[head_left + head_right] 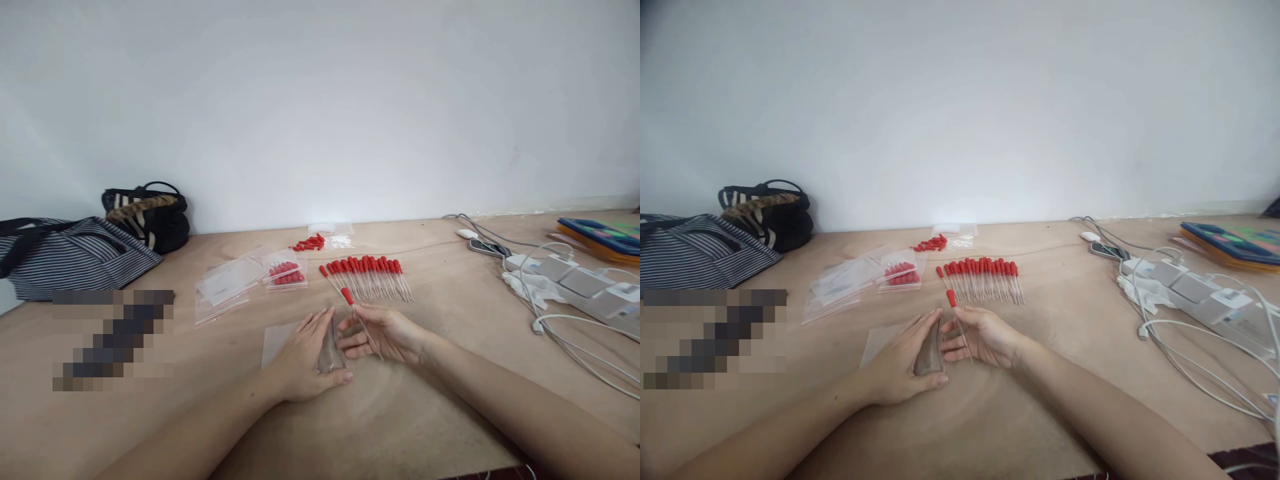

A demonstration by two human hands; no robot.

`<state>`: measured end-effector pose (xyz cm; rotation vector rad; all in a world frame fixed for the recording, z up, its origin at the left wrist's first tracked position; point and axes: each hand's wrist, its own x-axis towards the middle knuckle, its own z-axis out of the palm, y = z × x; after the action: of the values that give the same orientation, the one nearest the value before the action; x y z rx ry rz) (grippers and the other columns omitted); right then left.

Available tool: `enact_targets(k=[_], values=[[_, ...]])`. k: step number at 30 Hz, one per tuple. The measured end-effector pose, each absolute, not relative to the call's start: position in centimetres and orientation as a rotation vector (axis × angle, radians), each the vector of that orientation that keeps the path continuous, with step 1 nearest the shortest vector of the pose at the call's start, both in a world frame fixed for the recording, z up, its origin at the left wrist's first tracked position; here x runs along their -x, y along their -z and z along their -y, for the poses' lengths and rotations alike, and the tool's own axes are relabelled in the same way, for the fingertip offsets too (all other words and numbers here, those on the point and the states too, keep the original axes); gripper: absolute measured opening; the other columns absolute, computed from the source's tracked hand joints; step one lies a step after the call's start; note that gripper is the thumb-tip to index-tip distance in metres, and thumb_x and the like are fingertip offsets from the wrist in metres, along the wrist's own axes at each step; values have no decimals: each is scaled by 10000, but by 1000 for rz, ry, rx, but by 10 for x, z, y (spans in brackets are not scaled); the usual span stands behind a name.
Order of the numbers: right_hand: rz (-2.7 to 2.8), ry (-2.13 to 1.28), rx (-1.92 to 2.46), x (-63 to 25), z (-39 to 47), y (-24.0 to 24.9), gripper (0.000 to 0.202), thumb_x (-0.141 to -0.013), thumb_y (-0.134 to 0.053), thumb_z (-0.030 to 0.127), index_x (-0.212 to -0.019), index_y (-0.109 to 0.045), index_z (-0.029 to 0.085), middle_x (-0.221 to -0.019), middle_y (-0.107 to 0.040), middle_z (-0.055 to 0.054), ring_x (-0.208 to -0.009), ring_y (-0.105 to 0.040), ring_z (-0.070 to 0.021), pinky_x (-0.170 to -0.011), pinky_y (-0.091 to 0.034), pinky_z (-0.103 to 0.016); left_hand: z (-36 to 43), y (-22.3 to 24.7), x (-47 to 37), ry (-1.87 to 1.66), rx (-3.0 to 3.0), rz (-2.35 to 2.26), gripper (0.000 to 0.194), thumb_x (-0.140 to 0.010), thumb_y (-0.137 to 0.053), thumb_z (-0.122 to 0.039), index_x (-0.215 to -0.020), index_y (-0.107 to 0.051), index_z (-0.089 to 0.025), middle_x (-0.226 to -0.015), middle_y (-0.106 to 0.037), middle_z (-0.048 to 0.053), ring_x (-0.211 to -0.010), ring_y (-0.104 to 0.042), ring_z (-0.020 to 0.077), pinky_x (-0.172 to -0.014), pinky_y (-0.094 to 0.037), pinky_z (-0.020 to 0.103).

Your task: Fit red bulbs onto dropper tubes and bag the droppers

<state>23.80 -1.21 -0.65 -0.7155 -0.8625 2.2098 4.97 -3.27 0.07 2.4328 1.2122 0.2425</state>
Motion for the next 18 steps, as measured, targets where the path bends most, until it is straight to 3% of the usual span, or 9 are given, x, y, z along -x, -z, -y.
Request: enact_targets(k=[12,18], values=[[920,-2056,492,-234,11,8,207,-780,-540,364,-755,-523,160,-908,-578,-31,-849,-597,-190,-707,-421,-287,30,-1,-49,-308,-2430,-1189,829,-740,-488,-531,-1349,-145,-84,-1391,-261,173,-1270,-237,282,-1031,-202,474],[1349,-1750,612,-236,16,2,251,-802,-498,426,-789,-524,176,-865,-549,-21,-802,-540,-142,-779,-370,-300,31,-5,-48,-216,-2491,-1142,806,-758,-424,-572,-1348,-180,-80,-1414,-187,180,-1293,-160,291,-1043,-169,480]])
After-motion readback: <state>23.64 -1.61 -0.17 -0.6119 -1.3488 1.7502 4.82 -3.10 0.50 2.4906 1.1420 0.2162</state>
